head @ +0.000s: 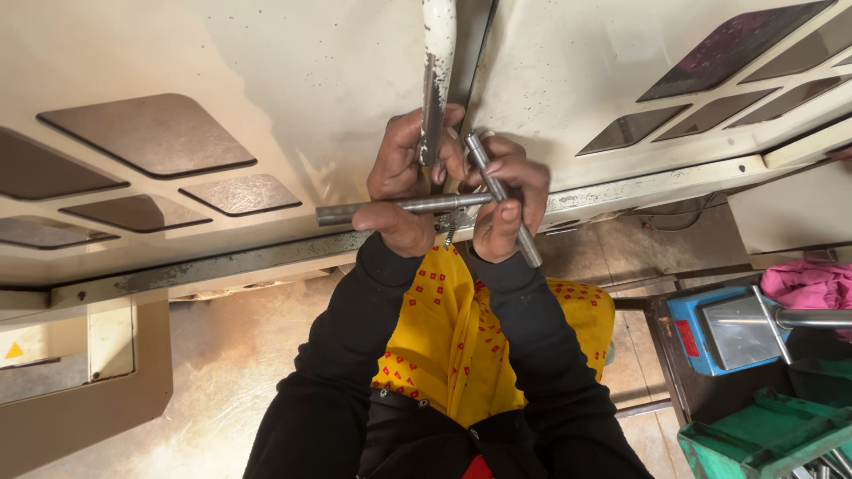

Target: The person sits in front of a large industrial machine and repeatedly picks up cylindrical metal rods from a green crate. They insert the rods into slots on the machine, manipulate them with their hands, and then return them to the crate. This cycle is repeated multiple times.

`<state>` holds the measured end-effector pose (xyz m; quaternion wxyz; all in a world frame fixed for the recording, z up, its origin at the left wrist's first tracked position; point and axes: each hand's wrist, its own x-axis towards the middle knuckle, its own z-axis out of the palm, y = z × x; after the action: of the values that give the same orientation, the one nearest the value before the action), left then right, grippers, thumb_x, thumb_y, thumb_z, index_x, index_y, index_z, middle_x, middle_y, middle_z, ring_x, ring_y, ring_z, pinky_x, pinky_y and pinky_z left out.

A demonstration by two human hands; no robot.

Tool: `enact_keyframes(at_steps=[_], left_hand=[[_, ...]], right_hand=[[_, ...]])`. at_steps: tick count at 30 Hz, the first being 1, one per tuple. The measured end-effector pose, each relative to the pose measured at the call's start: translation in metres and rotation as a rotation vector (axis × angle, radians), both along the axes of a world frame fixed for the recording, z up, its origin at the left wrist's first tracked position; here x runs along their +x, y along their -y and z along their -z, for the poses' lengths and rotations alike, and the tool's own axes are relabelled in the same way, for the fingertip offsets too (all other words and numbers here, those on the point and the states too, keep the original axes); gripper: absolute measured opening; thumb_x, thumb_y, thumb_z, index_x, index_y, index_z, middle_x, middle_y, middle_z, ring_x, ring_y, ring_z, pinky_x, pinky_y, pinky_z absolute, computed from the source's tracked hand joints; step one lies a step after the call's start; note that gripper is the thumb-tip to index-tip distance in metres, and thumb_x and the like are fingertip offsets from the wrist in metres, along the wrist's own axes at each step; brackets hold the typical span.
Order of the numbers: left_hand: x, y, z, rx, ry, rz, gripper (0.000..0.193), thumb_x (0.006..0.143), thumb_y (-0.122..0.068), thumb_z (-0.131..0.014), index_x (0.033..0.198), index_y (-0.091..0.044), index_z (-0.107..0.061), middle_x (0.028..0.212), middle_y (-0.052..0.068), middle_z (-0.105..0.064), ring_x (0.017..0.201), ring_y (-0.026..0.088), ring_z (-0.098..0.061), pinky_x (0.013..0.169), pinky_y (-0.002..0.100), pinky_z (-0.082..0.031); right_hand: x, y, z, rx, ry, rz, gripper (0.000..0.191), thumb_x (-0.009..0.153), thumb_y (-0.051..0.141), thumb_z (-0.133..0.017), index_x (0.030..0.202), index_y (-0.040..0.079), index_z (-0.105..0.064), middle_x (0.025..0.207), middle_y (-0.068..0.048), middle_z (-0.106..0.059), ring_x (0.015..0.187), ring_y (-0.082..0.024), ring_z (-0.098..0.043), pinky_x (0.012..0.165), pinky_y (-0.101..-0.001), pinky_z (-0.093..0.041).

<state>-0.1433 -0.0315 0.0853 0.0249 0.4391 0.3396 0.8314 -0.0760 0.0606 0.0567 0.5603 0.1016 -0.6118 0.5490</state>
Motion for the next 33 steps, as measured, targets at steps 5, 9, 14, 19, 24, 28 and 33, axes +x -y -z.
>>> enact_keyframes(at_steps=[5,9,14,19,24,28,33], left_hand=[[-0.002,-0.006,0.004,0.042,0.020,-0.001,0.114,0.083,-0.092,-0.021,0.146,-0.001,-0.050,0.115,0.013,-0.067,0.072,0.010,-0.058,0.073,0.027,-0.050],[-0.003,-0.005,0.009,0.033,0.041,0.005,0.114,0.084,-0.092,-0.020,0.146,-0.002,-0.053,0.129,0.017,-0.065,0.074,0.011,-0.061,0.067,0.026,-0.051],[-0.004,-0.003,0.000,0.075,0.029,0.083,0.107,0.087,-0.089,-0.023,0.150,-0.009,-0.054,0.121,0.012,-0.070,0.083,0.014,-0.068,0.066,0.025,-0.052],[0.037,0.036,-0.014,0.081,0.433,0.064,0.061,0.105,-0.061,-0.039,0.134,-0.009,-0.050,0.144,0.011,-0.057,0.135,0.023,-0.057,0.095,0.037,-0.059],[0.073,0.060,-0.013,0.470,0.760,0.409,0.021,0.117,-0.024,-0.044,0.124,-0.007,-0.053,0.145,0.012,-0.061,0.152,0.034,-0.042,0.126,0.046,-0.043],[0.087,0.068,-0.014,0.580,0.764,0.532,0.020,0.121,-0.026,-0.043,0.120,-0.008,-0.053,0.133,0.007,-0.066,0.151,0.029,-0.043,0.131,0.045,-0.036],[0.100,0.073,-0.023,0.618,0.840,0.614,0.017,0.119,-0.025,-0.043,0.122,-0.012,-0.053,0.127,0.004,-0.069,0.149,0.027,-0.043,0.136,0.047,-0.032]], right_hand=[[0.016,0.016,-0.015,-0.099,0.006,0.063,0.047,0.105,0.050,-0.059,0.131,0.014,-0.042,0.118,-0.020,-0.065,0.089,-0.019,-0.070,0.083,-0.0359,-0.060],[0.032,0.027,-0.009,0.001,-0.100,0.281,0.041,0.106,0.042,-0.061,0.129,0.011,-0.049,0.110,-0.015,-0.063,0.080,-0.019,-0.071,0.067,-0.0311,-0.061],[0.037,0.036,0.004,0.193,-0.036,0.235,0.036,0.104,0.023,-0.067,0.130,0.008,-0.047,0.104,-0.012,-0.071,0.087,-0.024,-0.074,0.070,-0.0330,-0.065],[0.059,0.048,0.001,0.220,0.119,0.232,0.036,0.101,0.009,-0.076,0.130,0.007,-0.054,0.107,-0.013,-0.069,0.088,-0.023,-0.072,0.068,-0.0319,-0.060],[0.087,0.053,0.003,0.376,0.024,0.062,0.041,0.096,0.007,-0.077,0.132,0.008,-0.058,0.102,-0.012,-0.072,0.076,-0.010,-0.068,0.060,-0.0290,-0.054],[0.103,0.060,0.005,0.326,0.148,-0.056,0.039,0.096,0.006,-0.077,0.133,0.011,-0.062,0.100,-0.006,-0.076,0.068,-0.008,-0.067,0.056,-0.0251,-0.052],[0.124,0.070,0.000,0.499,0.176,0.099,0.038,0.100,0.010,-0.076,0.134,0.015,-0.060,0.109,-0.007,-0.068,0.078,-0.025,-0.069,0.069,-0.0382,-0.059]])
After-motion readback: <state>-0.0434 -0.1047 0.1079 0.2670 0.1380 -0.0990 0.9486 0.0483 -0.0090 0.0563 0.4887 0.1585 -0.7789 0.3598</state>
